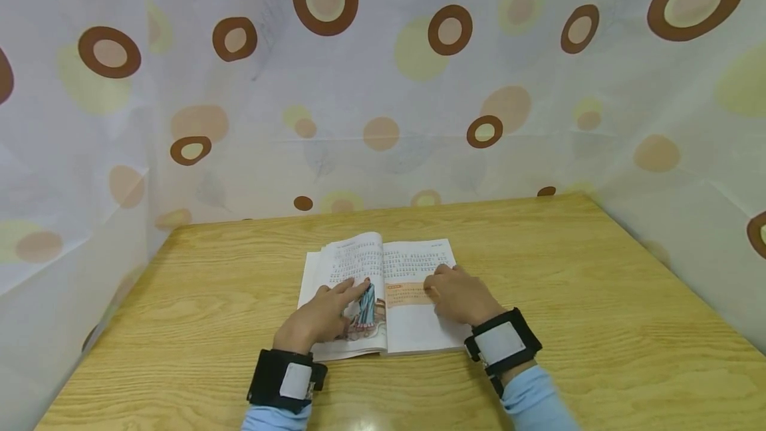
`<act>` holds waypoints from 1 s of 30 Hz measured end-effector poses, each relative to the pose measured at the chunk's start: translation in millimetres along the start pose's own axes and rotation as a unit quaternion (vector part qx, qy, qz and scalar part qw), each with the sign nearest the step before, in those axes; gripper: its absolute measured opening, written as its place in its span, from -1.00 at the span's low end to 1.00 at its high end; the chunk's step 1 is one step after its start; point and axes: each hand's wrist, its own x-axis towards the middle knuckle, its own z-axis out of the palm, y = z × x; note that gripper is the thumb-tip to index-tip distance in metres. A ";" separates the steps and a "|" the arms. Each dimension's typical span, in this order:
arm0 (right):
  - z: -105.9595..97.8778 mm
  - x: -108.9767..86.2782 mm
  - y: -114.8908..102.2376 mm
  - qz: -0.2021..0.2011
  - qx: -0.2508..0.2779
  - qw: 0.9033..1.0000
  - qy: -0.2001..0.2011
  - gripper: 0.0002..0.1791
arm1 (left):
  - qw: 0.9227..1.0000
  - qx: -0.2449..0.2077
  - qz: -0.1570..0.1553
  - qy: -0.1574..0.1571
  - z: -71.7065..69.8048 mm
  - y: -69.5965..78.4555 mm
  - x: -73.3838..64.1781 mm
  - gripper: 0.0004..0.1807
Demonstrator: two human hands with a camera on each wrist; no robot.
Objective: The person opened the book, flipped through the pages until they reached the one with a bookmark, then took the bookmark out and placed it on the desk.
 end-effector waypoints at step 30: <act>-2.8 -2.4 23.4 0.051 0.046 0.998 -0.006 -0.68 | 1.000 0.011 -0.015 0.009 -0.3 -3.8 -1.7 -0.42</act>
